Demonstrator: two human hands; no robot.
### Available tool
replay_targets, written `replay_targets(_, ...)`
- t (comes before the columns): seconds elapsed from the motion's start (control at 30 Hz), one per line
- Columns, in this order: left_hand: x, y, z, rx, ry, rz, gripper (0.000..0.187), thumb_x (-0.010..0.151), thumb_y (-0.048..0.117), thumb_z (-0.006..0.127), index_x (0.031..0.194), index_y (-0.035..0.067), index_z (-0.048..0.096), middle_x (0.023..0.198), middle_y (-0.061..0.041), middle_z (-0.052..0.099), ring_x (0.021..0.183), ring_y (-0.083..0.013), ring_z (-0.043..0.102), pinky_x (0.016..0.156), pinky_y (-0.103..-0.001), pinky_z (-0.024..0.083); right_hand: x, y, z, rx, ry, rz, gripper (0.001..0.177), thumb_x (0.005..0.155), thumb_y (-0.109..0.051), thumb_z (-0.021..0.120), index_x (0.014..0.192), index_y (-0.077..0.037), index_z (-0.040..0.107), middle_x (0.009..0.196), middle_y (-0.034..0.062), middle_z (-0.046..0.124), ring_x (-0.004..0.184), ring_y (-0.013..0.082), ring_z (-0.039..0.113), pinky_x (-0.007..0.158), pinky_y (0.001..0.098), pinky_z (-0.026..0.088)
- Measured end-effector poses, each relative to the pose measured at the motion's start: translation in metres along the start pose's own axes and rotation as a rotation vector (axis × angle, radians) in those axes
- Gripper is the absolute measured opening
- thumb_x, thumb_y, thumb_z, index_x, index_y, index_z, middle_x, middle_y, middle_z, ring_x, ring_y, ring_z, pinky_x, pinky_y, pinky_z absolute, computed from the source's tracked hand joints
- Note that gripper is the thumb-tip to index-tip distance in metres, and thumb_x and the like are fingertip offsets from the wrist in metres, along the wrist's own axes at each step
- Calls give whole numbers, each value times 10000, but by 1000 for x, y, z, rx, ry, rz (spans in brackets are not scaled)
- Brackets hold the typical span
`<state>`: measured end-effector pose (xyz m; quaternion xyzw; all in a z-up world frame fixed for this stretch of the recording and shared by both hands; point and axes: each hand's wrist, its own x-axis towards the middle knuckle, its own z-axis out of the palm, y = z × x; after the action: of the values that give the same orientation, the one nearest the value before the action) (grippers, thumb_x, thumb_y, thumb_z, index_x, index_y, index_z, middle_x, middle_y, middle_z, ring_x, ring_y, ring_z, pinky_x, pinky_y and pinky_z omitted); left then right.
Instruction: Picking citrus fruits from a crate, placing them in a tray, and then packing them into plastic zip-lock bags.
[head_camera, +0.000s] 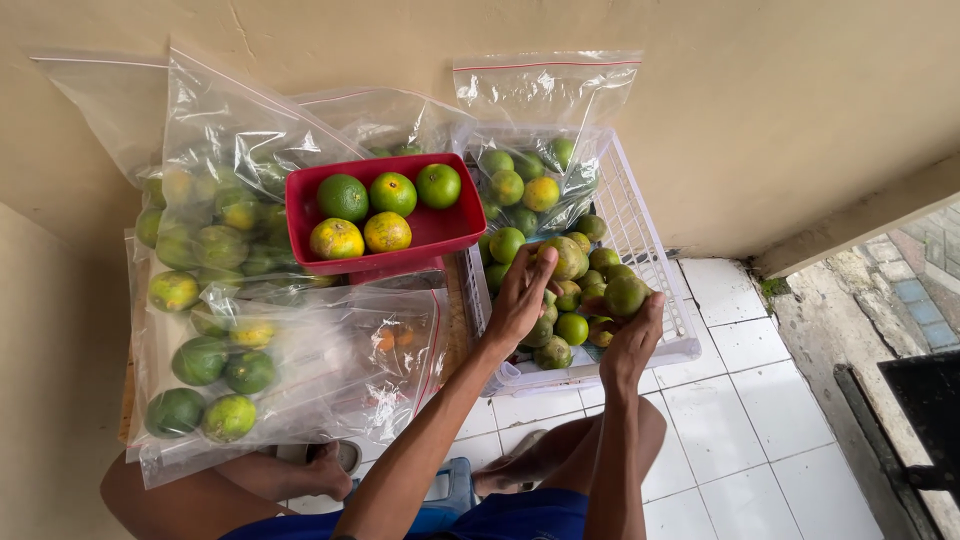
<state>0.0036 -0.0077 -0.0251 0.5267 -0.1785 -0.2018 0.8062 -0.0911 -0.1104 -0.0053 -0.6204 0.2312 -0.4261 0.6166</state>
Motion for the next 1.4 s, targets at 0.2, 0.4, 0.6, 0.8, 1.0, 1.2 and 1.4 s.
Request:
replay_targets(0.2,-13,25,13,-178,-3,27,692,878,262,850,1374,97,396,1291,-192,525,1002,-209,699,675,-272,643,14,45,-24,-77,-5,-73,360,1124,-429,499,1246,-91,482,720,102,624,568,90,553,509,205,425)
replay_targets(0.4,-15,30,8,1,-60,192,668,895,244,835,1491,184,538,1376,-197,470,1298,-489,513,1029,-573,547,5,10,-13,-121,-133,-205,704,1001,-180,690,1585,-68,313,1157,197,623,952,182,594,703,238,531)
replay_targets(0.6,-7,14,7,33,-8,132,543,916,365,821,1373,140,633,1195,-93,619,1131,-185,651,944,-410,582,5,3,-5,-109,-103,-115,628,869,-37,810,1390,-40,460,1154,190,644,1013,255,668,804,375,611)
replay_targets(0.8,-4,9,9,-46,22,67,628,770,316,952,1264,131,611,1167,-105,664,1086,-177,667,901,-400,588,8,13,-10,-35,-82,-8,406,1052,-328,643,1319,-63,488,910,224,688,694,219,704,501,285,596)
replay_targets(1.0,-14,34,9,-36,-82,131,709,900,298,821,1504,157,476,1262,-202,568,1153,-305,668,939,-502,601,18,38,-21,-58,-66,30,510,1134,-498,370,1083,-58,623,642,177,611,484,193,590,403,262,445)
replay_targets(1.2,2,-15,0,0,-24,10,594,1037,556,599,1439,120,568,1106,-164,699,1010,-189,707,685,-279,594,10,24,-17,-207,-16,-15,526,1002,-495,700,1243,-64,517,606,89,581,505,107,494,462,235,360)
replay_targets(1.4,-9,20,12,-138,7,-13,624,901,358,833,1343,74,496,1097,-143,698,1000,-145,674,767,-336,650,12,30,-20,-95,-10,12,348,1035,-344,581,1287,-138,459,729,98,619,608,88,539,543,211,399)
